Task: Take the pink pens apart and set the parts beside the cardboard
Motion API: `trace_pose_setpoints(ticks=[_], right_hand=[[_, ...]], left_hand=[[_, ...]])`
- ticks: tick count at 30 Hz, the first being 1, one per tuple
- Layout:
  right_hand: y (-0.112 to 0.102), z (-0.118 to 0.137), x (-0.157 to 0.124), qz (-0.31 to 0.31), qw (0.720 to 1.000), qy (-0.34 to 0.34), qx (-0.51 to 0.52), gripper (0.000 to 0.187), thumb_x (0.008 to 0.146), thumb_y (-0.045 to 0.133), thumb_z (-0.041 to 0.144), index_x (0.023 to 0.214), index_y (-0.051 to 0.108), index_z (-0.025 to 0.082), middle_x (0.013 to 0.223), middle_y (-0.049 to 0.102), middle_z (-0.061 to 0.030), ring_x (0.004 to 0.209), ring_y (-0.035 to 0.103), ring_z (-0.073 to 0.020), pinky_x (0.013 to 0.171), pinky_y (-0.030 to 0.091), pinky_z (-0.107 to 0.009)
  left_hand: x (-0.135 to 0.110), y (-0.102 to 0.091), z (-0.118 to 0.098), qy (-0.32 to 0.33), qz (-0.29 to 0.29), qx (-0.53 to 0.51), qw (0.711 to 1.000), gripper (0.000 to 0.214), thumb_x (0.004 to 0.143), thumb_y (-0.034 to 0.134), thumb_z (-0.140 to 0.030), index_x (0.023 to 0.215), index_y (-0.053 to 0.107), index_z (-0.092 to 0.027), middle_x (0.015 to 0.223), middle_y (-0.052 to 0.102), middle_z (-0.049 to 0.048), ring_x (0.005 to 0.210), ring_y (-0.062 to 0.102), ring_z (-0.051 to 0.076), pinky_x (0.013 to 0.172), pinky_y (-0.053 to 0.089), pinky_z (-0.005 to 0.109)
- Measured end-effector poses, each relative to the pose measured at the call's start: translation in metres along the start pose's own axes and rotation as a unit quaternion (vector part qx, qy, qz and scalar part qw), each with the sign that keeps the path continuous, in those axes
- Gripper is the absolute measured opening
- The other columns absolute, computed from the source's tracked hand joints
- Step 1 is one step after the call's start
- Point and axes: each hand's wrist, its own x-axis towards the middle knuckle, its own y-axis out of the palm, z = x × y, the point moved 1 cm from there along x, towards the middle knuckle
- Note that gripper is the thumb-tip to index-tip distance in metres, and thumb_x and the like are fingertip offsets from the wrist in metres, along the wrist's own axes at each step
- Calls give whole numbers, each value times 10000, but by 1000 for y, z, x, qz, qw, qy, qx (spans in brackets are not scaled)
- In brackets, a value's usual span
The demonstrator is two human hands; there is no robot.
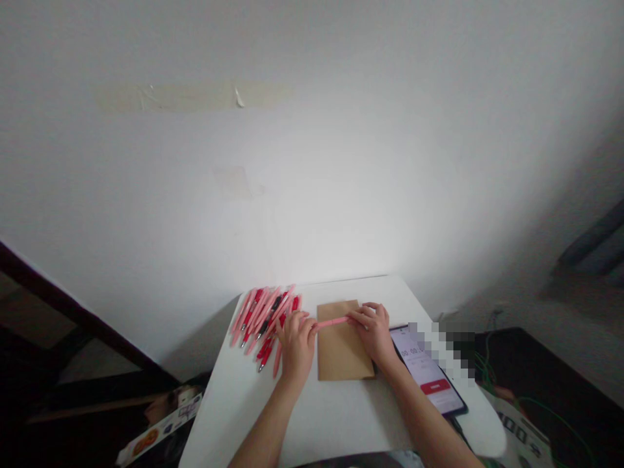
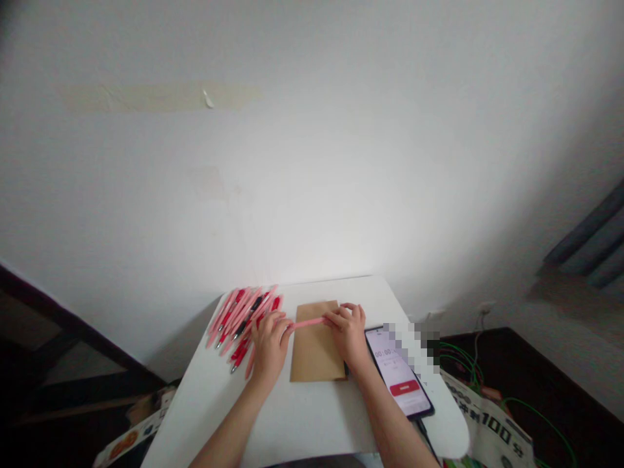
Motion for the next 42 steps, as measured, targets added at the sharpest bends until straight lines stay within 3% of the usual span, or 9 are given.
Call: trace_pose_setpoints(ticks=[8,14,19,27,34,38,42], right_hand=[[1,-1,0,-6,1000,-10,0,157,891,621,307,975,744,357,934,711,-2,1053,521,-246,980,334,-445],[0,-1,1,-7,1000,-4,-1,157,882,635,283,970,744,355,931,712,5,1055,517,-249,989,328,-450],[0,-2,1,-1,1000,-8,-3,172,890,622,277,982,742,359,933,712,0,1052,518,-251,988,334,-452],[0,-1,0,-3,1000,-1,7,160,888,630,280,972,742,356,936,712,6,1058,512,-254,998,329,-465],[0,-1,1,-10,1000,-4,2,160,895,617,300,971,743,363,947,711,-1,1060,518,-255,986,340,-462],[-1,0,1,-5,1000,-6,-4,171,899,608,297,973,743,371,952,712,-1,1062,518,-252,982,342,-454],[-3,1,1,-4,1000,-6,-12,171,898,607,298,974,743,369,950,713,1,1063,514,-246,987,336,-444]], left_hand=[[0,1,1,-2,12,20,1000,176,925,511,-243,850,669,-227,1101,648,65,1131,569,254,1081,298,581],[0,-1,1,12,7,6,1000,228,869,618,-286,1093,637,-244,1143,639,83,1145,562,265,1084,298,579],[0,0,1,11,6,-1,1000,88,883,587,-239,924,665,-238,1095,644,67,1123,572,248,1104,263,579],[0,0,1,1,19,12,1000,168,926,514,-259,877,673,-238,1114,639,70,1136,566,256,1089,264,597],[-1,2,2,10,18,9,1000,207,874,602,-289,1073,635,-244,1143,635,90,1145,566,275,1088,275,603],[-1,2,1,7,16,3,1000,79,876,590,-255,928,646,-232,1113,644,81,1145,569,270,1092,275,602],[-1,2,0,1,19,9,1000,131,908,540,-270,864,653,-223,1105,645,76,1132,573,263,1090,269,624]])
